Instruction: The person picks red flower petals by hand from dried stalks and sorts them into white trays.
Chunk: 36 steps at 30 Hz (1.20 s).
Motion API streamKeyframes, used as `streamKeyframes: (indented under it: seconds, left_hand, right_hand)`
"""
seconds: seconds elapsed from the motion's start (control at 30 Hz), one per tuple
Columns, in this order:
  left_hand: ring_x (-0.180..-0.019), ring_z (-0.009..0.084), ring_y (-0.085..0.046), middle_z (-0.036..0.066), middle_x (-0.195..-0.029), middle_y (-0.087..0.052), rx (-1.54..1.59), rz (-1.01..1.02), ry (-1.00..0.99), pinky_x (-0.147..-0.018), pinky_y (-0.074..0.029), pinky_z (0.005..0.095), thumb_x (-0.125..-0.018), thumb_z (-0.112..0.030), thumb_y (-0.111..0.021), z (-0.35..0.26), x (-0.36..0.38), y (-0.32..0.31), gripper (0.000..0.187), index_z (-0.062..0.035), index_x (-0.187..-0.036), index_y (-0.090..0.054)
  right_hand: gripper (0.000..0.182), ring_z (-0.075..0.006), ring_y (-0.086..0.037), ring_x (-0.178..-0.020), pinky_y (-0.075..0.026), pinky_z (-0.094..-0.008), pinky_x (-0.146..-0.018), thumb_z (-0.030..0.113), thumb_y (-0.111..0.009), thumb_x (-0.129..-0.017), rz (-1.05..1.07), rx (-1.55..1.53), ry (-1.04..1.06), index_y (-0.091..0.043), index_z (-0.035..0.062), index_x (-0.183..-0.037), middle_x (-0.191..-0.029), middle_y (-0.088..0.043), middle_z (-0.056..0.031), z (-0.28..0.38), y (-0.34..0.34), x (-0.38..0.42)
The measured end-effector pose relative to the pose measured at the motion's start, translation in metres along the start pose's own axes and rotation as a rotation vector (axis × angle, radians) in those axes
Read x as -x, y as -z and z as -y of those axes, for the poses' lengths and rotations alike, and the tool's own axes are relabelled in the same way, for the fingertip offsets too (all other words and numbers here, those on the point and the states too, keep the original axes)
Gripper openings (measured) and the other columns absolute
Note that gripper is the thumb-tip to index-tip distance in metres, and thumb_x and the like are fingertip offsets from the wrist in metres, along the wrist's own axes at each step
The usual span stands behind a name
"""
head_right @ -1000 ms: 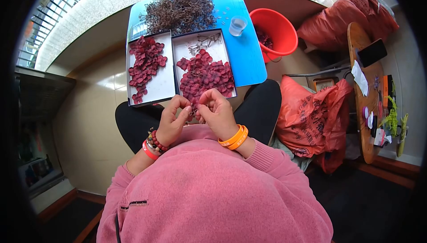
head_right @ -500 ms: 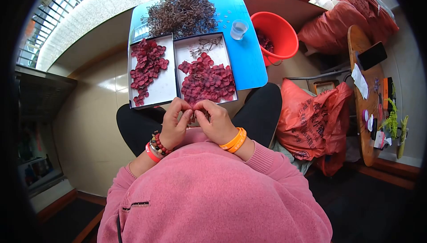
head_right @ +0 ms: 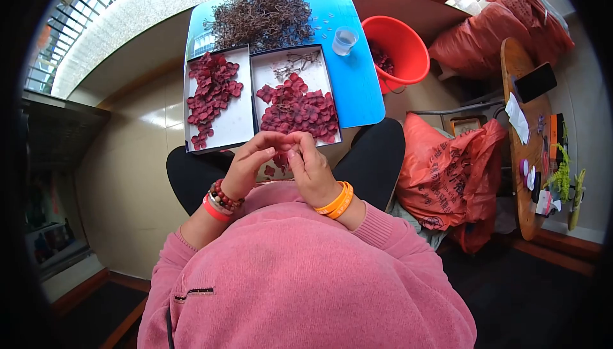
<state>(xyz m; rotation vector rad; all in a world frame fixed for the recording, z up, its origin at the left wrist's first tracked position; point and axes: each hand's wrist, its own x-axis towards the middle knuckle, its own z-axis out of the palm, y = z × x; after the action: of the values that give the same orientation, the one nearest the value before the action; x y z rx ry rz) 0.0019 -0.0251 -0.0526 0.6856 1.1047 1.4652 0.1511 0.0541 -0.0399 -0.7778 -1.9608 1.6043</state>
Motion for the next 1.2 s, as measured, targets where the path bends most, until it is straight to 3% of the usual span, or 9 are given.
streamKeyframes:
  seconds: [0.07, 0.27, 0.4, 0.47, 0.73, 1.0, 1.1, 1.2]
  left_hand:
    - [-0.095, 0.0112, -0.056, 0.004, -0.106, -0.058, 0.058, 0.147, 0.103, -0.084, -0.046, 0.0277, -0.090, -0.013, -0.053, 0.001, -0.003, 0.010, 0.028, -0.0007, -0.116, -0.053]
    - [-0.086, 0.0077, -0.053, 0.002, -0.099, -0.057, 0.028, 0.158, 0.064, -0.076, -0.043, 0.0222, -0.087, -0.008, -0.058, 0.005, -0.001, 0.004, 0.021, -0.0037, -0.107, -0.055]
    - [-0.088, 0.0101, -0.056, 0.002, -0.098, -0.057, 0.052, 0.172, 0.127, -0.082, -0.047, 0.0258, -0.087, -0.006, -0.060, -0.003, 0.000, 0.009, 0.017, -0.0034, -0.103, -0.056]
    - [-0.090, 0.0115, -0.055, 0.002, -0.099, -0.057, 0.237, 0.218, 0.133, -0.083, -0.046, 0.0273, -0.087, -0.006, -0.060, -0.001, 0.001, 0.011, 0.014, -0.0041, -0.101, -0.055]
    - [-0.094, 0.0175, -0.051, 0.008, -0.100, -0.054, 0.602, 0.338, 0.194, -0.085, -0.041, 0.0307, -0.084, -0.010, -0.055, 0.013, -0.005, 0.017, 0.012, -0.0055, -0.094, -0.053]
    - [-0.088, 0.0164, -0.054, 0.007, -0.094, -0.057, 0.473, 0.316, 0.072, -0.076, -0.044, 0.0284, -0.083, -0.012, -0.058, 0.010, -0.008, 0.016, 0.021, -0.0044, -0.102, -0.055]
    - [-0.087, 0.0147, -0.054, 0.005, -0.093, -0.057, 0.471, 0.253, 0.148, -0.073, -0.045, 0.0268, -0.083, -0.010, -0.060, 0.002, -0.011, 0.016, 0.023, -0.0037, -0.104, -0.056]
    - [-0.090, 0.0169, -0.054, 0.007, -0.094, -0.057, 0.059, 0.098, 0.189, -0.077, -0.043, 0.0291, -0.080, -0.006, -0.061, -0.015, -0.005, 0.005, 0.021, -0.0047, -0.100, -0.058]
  right_hand:
    - [0.021, -0.0164, -0.055, -0.066, -0.045, -0.0297, -0.061, 0.004, -0.045, -0.093, -0.022, -0.043, 0.014, -0.045, 0.0016, -0.114, -0.078, -0.055, -0.0083, 0.005, -0.002, -0.001]
    - [0.017, -0.0153, -0.055, -0.066, -0.044, -0.0288, -0.060, 0.003, -0.045, -0.093, -0.052, 0.091, -0.030, -0.045, 0.0014, -0.110, -0.079, -0.056, -0.0088, -0.001, 0.003, 0.001]
    - [0.014, -0.0090, -0.053, -0.065, -0.043, -0.0245, -0.058, 0.002, -0.046, -0.092, -0.050, -0.149, -0.179, -0.048, 0.0014, -0.106, -0.077, -0.057, -0.0050, -0.001, 0.001, 0.001]
    - [0.012, -0.0057, -0.051, -0.063, -0.041, -0.0218, -0.055, 0.002, -0.047, -0.091, -0.065, -0.299, -0.246, -0.049, 0.0018, -0.103, -0.074, -0.057, -0.0027, 0.002, 0.001, -0.001]
    - [0.005, -0.0035, -0.049, -0.056, -0.039, -0.0177, -0.049, 0.003, -0.049, -0.091, -0.016, -0.508, -0.370, -0.052, 0.0040, -0.095, -0.070, -0.057, -0.0012, 0.004, 0.005, -0.002]
    - [0.006, -0.0039, -0.055, -0.061, -0.043, -0.0177, -0.052, 0.001, -0.051, -0.090, -0.055, -0.442, -0.361, -0.052, 0.0042, -0.096, -0.073, -0.059, -0.0005, 0.006, 0.002, 0.000]
    - [0.007, -0.0039, -0.056, -0.063, -0.043, -0.0178, -0.052, 0.001, -0.052, -0.090, -0.077, -0.429, -0.342, -0.052, 0.0042, -0.096, -0.074, -0.058, 0.0000, 0.009, 0.003, 0.000]
    - [0.008, -0.0037, -0.055, -0.063, -0.043, -0.0180, -0.053, 0.000, -0.053, -0.089, -0.138, -0.337, -0.274, -0.053, 0.0036, -0.096, -0.074, -0.058, 0.0002, 0.004, 0.002, 0.002]
